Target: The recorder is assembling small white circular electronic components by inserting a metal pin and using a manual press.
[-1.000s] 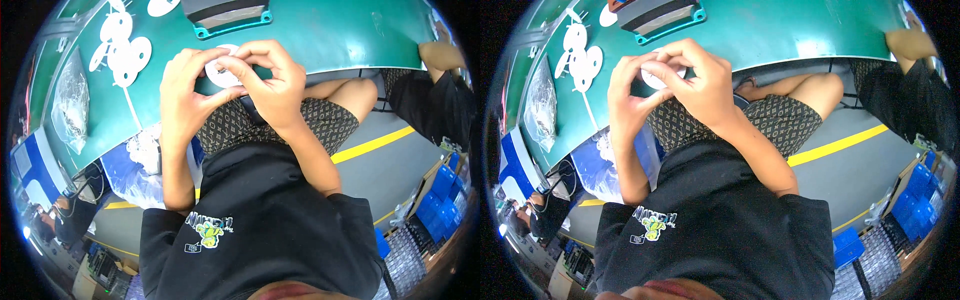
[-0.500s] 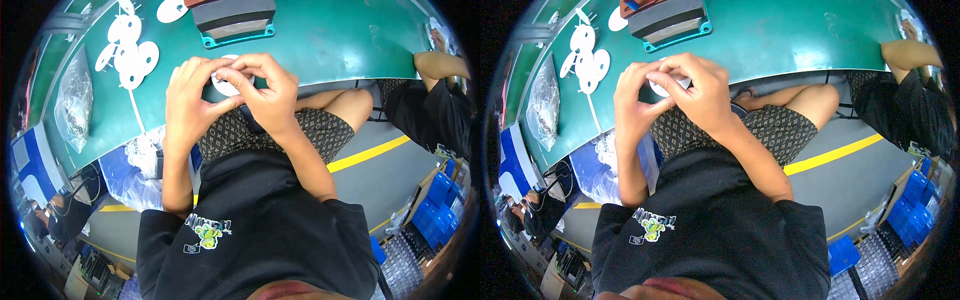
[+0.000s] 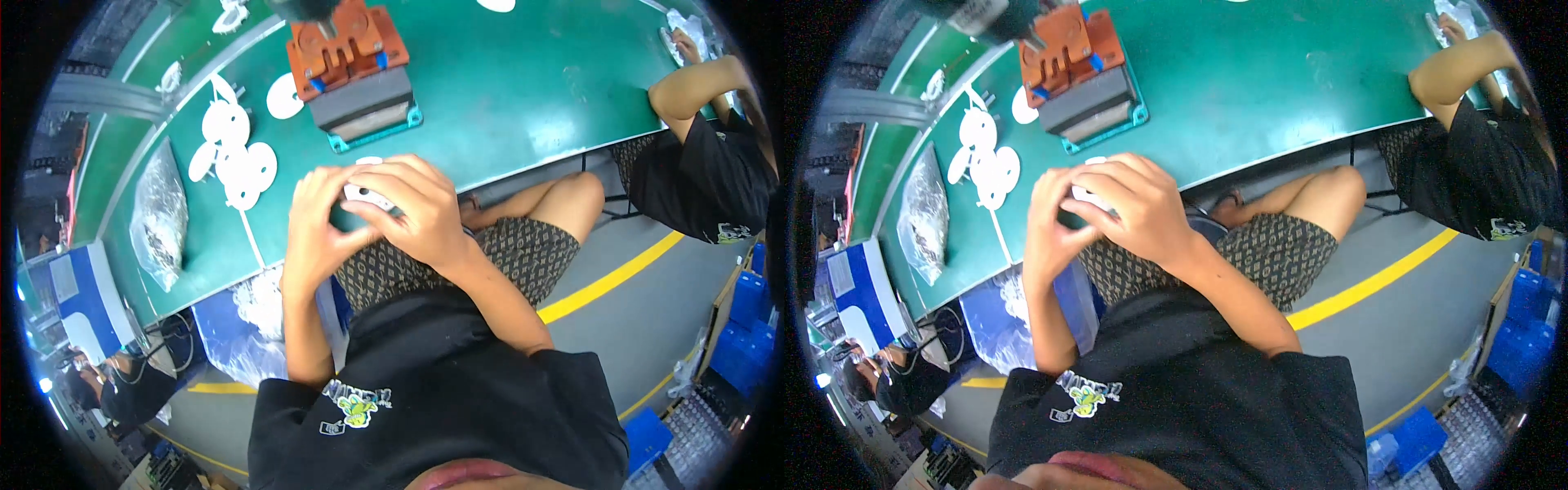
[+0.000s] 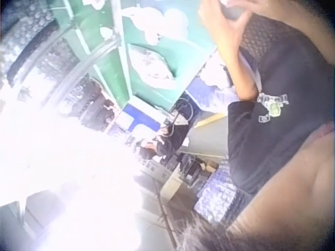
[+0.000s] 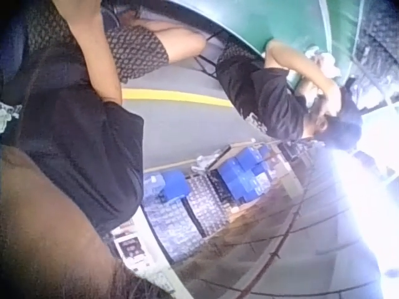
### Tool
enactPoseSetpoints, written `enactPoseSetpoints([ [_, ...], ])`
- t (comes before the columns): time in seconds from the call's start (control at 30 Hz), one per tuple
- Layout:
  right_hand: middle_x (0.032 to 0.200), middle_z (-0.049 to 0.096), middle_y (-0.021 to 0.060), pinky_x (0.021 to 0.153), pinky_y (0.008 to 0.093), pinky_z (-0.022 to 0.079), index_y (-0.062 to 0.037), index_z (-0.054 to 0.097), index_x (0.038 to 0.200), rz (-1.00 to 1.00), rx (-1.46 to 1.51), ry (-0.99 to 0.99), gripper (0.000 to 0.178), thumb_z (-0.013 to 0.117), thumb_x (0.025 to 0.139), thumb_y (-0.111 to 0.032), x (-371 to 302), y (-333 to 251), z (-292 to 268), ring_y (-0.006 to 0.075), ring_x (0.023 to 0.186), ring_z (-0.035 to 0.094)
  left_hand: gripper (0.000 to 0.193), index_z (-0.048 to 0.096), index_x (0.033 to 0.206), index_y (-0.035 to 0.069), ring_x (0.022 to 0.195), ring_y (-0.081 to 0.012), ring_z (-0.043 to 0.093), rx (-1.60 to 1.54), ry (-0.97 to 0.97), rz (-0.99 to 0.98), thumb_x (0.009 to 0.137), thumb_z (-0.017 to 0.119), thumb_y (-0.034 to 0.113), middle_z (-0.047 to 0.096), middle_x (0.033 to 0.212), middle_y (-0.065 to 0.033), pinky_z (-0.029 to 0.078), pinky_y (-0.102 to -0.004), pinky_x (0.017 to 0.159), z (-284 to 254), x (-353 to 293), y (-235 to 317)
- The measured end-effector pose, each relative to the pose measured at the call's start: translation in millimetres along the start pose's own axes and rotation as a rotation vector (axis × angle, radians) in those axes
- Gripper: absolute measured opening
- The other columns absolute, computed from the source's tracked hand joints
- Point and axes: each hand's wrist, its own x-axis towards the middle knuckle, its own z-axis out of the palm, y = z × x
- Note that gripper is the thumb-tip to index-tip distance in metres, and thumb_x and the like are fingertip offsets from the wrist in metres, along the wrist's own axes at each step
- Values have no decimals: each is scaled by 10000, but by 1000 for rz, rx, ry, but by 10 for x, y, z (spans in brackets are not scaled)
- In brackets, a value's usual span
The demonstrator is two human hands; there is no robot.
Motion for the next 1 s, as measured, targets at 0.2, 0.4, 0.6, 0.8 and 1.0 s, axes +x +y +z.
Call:
enactPoseSetpoints([
  [0.2,861,690,147,624,338,522,-28,660,1002,438,-18,6,161,631,886,-136,198,256,-574,235,741,678,476,651,1154,63,964,-284,565,-61,-153,-74,700,781,120,605,1001,-123,446,-355,847,-199,-95,29],
  [0.4,801,695,117,594,305,511,-21,638,1031,627,31,23,180,599,903,-142,332,580,-682,201,682,679,330,731,959,52,818,-194,518,140,385,32,637,803,53,469,815,-36,436,-300,784,-318,99,179],
  [0.6,843,667,120,595,340,512,-41,652,960,387,-162,109,124,617,844,-64,187,530,-627,240,738,663,285,711,957,52,969,-268,610,295,614,337,686,798,64,634,977,-89,470,-403,867,-149,687,156],
  [0.8,834,664,121,618,354,511,-38,645,939,342,-138,85,103,610,843,-51,226,526,-624,252,728,657,275,661,1063,-1,1085,-339,590,416,499,348,813,704,105,641,1105,-180,437,-425,964,-68,963,36],
  [1.0,867,659,120,705,370,503,-31,636,962,345,-182,23,158,654,818,-93,253,518,-724,269,801,633,481,537,1244,-27,1198,-384,489,493,336,201,856,684,217,505,1296,-231,353,-430,1048,-63,941,258],
])
